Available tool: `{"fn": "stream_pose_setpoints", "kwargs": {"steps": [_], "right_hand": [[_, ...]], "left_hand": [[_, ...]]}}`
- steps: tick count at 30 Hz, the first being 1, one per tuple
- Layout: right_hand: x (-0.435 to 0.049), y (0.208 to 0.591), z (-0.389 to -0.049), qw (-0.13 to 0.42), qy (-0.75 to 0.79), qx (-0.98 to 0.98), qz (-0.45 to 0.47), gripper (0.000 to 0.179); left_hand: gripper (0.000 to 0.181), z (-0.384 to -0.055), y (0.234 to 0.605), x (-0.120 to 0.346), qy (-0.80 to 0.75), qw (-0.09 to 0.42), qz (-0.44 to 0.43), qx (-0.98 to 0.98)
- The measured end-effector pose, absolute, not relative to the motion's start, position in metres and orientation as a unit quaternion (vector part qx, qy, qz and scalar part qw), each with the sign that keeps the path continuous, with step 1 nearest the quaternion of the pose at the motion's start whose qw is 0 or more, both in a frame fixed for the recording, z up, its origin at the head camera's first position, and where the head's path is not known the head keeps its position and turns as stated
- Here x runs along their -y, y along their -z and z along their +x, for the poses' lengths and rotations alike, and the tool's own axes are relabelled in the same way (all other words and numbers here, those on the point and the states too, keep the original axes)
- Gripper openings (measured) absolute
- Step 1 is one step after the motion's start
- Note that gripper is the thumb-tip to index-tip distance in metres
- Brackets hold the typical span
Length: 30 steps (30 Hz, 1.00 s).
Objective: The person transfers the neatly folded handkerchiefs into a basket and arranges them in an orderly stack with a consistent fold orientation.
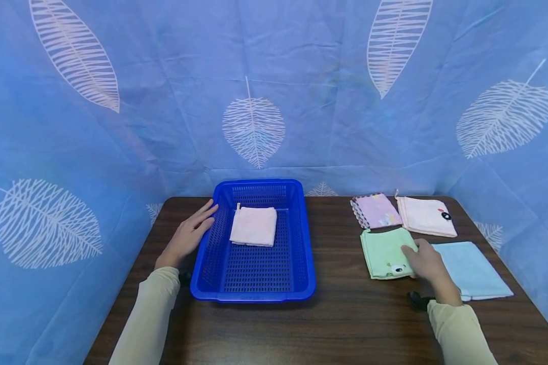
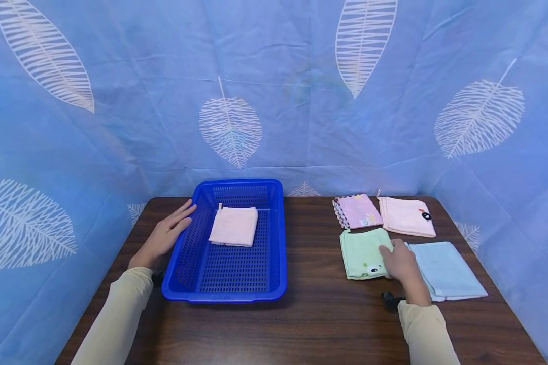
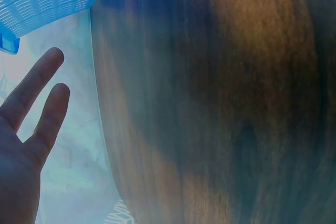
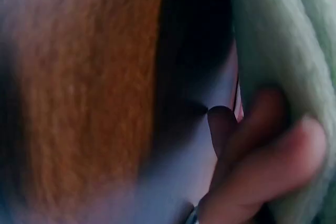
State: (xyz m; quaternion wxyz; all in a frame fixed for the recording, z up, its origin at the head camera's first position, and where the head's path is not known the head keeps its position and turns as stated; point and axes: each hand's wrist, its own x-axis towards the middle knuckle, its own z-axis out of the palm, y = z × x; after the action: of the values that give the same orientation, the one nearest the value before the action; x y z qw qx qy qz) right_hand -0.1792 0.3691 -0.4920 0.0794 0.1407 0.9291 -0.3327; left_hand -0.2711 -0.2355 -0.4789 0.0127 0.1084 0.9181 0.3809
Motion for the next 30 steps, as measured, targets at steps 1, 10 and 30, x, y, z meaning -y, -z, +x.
{"fn": "stream_pose_setpoints", "kwargs": {"steps": [1,10,30], "right_hand": [[-0.3690,0.4931,-0.1786,0.079,0.344,-0.925,0.144,0.064],[-0.3657,0.4921,-0.1773,0.053,0.333,-0.929,0.151,0.080],[-0.3615,0.4903,-0.1793,0.034,0.377,-0.914,0.142,0.066]], "left_hand": [[0.049,-0.2712,0.4789,0.2355,-0.380,0.013,0.108,-0.918],[0.050,-0.2721,0.4797,0.2363,-0.377,0.014,0.109,-0.920],[0.049,-0.2719,0.4778,0.2354,-0.377,0.014,0.111,-0.919]]}}
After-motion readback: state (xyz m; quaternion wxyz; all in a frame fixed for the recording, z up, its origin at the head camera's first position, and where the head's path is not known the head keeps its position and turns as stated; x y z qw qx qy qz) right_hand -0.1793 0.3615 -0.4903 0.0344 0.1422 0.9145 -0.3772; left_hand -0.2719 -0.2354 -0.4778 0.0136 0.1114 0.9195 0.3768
